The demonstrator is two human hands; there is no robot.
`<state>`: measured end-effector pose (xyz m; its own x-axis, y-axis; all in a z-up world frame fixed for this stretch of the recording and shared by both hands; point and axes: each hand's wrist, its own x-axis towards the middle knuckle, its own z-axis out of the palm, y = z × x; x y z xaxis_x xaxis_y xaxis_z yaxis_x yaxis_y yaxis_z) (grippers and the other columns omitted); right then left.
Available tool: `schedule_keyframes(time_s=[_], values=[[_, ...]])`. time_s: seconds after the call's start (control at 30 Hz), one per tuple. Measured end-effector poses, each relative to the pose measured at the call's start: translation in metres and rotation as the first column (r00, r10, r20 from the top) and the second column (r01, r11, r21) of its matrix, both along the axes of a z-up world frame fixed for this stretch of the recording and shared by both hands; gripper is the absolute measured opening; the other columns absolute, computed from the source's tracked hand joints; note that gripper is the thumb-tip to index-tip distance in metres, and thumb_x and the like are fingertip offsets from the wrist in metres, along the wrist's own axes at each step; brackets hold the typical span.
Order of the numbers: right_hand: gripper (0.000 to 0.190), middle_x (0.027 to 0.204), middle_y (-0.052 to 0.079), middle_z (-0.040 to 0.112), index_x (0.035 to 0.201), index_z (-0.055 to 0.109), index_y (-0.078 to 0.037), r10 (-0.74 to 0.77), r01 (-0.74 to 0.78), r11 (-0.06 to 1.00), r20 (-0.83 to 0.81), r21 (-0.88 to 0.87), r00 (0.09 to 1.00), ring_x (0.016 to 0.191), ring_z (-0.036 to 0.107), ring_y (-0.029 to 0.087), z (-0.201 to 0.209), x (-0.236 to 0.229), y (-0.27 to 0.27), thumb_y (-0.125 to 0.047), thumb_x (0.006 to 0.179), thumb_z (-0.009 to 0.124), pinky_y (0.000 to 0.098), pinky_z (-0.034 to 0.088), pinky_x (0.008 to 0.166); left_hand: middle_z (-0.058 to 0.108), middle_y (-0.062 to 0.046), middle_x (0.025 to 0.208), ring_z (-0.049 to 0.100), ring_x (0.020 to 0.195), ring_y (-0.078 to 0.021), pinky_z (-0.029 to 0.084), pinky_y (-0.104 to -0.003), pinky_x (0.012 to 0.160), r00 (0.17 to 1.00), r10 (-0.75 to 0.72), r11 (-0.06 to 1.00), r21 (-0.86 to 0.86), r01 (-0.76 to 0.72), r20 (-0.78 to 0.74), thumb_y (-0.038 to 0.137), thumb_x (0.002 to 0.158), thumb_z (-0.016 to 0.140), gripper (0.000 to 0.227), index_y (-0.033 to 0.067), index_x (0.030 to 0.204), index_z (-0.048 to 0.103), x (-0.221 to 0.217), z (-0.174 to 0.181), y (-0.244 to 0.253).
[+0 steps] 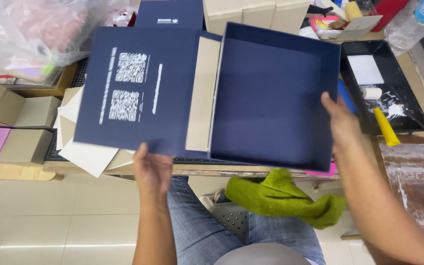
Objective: The person cleans the exterior of a blue box with a cloth and then carefully presses down the interior lining to ensure it is flat and secure.
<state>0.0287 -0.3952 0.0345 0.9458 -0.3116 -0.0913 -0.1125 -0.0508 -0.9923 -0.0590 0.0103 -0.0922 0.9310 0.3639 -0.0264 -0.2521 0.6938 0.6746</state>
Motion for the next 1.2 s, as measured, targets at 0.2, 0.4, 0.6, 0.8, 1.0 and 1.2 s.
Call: schedule_keyframes(time_s=[0.2, 0.4, 0.6, 0.8, 1.0, 1.2], values=[[0.053, 0.128, 0.000, 0.068, 0.142, 0.057, -0.019, 0.213, -0.231, 0.955, -0.110, -0.185, 0.971, 0.109, 0.069, 0.015, 0.072, 0.052, 0.005, -0.040, 0.094, 0.065, 0.0298, 0.057, 0.090, 0.060, -0.010, 0.148, 0.054, 0.138, -0.0306, 0.042, -0.052, 0.116, 0.947, -0.148, 0.984, -0.058, 0.171, 0.285, 0.033, 0.091, 0.079, 0.072, 0.0133, 0.154, 0.051, -0.083, 0.079, 0.042], [0.057, 0.118, 0.008, 0.067, 0.147, 0.055, -0.017, 0.441, -0.468, 0.754, -0.172, -0.460, 0.881, 0.096, 0.068, 0.020, 0.079, 0.121, 0.045, -0.034, 0.095, 0.067, 0.0340, 0.056, 0.081, 0.030, -0.023, 0.164, 0.039, 0.148, -0.0390, 0.039, -0.056, 0.119, 0.732, -0.451, 0.755, -0.218, 0.618, 0.511, 0.063, 0.080, 0.078, 0.122, 0.0060, 0.164, 0.010, -0.137, 0.040, 0.054], [0.052, 0.132, 0.016, 0.066, 0.146, 0.059, -0.015, 0.703, -0.451, 0.291, -0.131, -0.844, 0.699, 0.115, 0.063, 0.033, 0.094, 0.148, 0.114, -0.030, 0.097, 0.066, 0.0425, 0.044, 0.091, 0.073, -0.020, 0.121, 0.070, 0.105, -0.0345, 0.060, -0.054, 0.092, 0.846, -0.202, 0.977, -0.044, 0.208, -0.494, 0.000, 0.081, 0.071, 0.048, -0.0039, 0.128, 0.064, -0.127, 0.000, 0.011], [0.066, 0.128, 0.021, 0.067, 0.150, 0.056, -0.017, 0.765, 0.019, 0.001, 0.013, -1.000, 0.643, 0.107, 0.062, 0.049, 0.081, 0.148, 0.162, -0.018, 0.088, 0.077, 0.0623, 0.053, 0.073, 0.073, -0.020, 0.118, 0.073, 0.101, -0.0406, 0.066, -0.053, 0.079, 0.836, -0.309, 0.950, -0.095, 0.299, -0.454, 0.005, 0.085, 0.073, 0.041, -0.0046, 0.123, 0.063, -0.126, -0.003, -0.067], [0.084, 0.117, 0.014, 0.067, 0.157, 0.052, -0.010, 0.781, 0.091, -0.107, -0.027, -0.990, 0.624, 0.094, 0.069, 0.042, 0.059, 0.138, 0.169, -0.002, 0.075, 0.070, 0.0532, 0.056, 0.070, 0.069, -0.018, 0.116, 0.072, 0.102, -0.0376, 0.068, -0.053, 0.086, 0.822, -0.370, 0.929, -0.168, 0.329, -0.433, 0.003, 0.087, 0.071, 0.037, -0.0065, 0.122, 0.061, -0.122, -0.003, -0.132], [0.087, 0.113, 0.011, 0.067, 0.157, 0.056, -0.011, 0.816, 0.214, -0.135, 0.014, -0.967, 0.578, 0.091, 0.069, 0.039, 0.047, 0.128, 0.156, -0.004, 0.072, 0.074, 0.0508, 0.057, 0.066, 0.070, -0.016, 0.109, 0.073, 0.097, -0.0338, 0.069, -0.049, 0.089, 0.813, -0.410, 0.912, -0.186, 0.365, -0.414, 0.004, 0.091, 0.069, 0.027, -0.0063, 0.114, 0.061, -0.122, -0.009, -0.161]])
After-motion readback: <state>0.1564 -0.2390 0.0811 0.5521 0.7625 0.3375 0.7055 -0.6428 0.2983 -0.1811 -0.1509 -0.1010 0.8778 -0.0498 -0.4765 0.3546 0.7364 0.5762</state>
